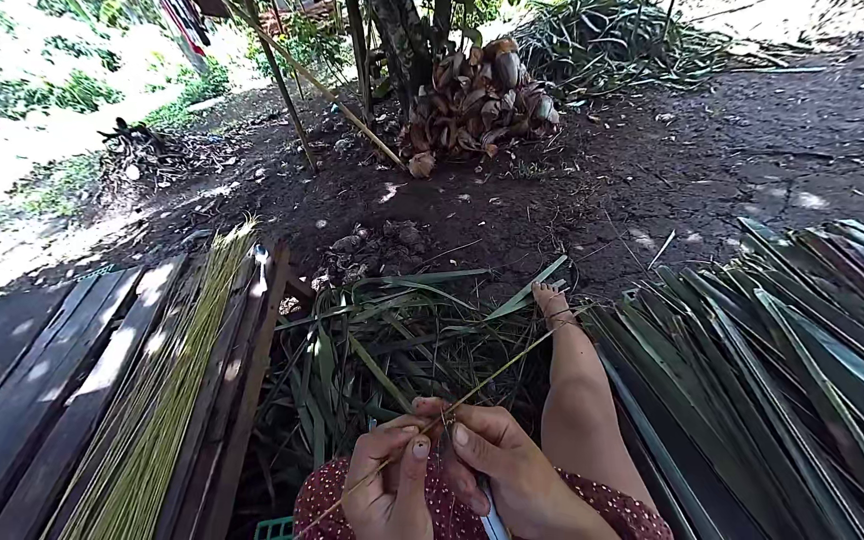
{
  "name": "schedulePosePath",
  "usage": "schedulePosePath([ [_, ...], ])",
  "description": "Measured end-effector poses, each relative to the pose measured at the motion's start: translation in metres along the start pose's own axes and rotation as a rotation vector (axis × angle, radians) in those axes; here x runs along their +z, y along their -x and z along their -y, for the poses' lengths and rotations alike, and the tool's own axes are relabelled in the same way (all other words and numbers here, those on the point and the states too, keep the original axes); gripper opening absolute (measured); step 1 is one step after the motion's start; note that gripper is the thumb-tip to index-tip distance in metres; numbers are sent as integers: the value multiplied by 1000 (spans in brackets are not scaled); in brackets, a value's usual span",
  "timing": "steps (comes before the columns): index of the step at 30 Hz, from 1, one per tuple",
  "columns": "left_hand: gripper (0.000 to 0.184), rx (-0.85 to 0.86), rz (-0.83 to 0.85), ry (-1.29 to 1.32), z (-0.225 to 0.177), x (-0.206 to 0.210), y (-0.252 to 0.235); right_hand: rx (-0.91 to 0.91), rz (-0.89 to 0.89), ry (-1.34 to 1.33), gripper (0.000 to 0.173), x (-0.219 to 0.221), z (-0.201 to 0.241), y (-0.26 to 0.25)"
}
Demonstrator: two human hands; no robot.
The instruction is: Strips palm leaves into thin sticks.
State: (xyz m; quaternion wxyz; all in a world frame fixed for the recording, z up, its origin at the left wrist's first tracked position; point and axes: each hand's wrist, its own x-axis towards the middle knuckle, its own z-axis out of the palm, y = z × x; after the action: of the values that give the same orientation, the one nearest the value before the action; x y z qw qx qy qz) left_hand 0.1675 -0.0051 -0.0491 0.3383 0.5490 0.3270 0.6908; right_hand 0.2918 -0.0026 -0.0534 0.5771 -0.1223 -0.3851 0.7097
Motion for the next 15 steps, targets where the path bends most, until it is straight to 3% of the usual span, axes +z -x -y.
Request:
schedulePosePath([
  [5,10,-2,2,16,-3,-7,5,-43,-96,-18,37,-10,10,0],
  [11,13,156,91,-106,2,-6,6,130,85,74,38,-3,13,8],
  [15,15,216,171,-129,3,-14,7,50,-6,119,34,-15,20,6],
])
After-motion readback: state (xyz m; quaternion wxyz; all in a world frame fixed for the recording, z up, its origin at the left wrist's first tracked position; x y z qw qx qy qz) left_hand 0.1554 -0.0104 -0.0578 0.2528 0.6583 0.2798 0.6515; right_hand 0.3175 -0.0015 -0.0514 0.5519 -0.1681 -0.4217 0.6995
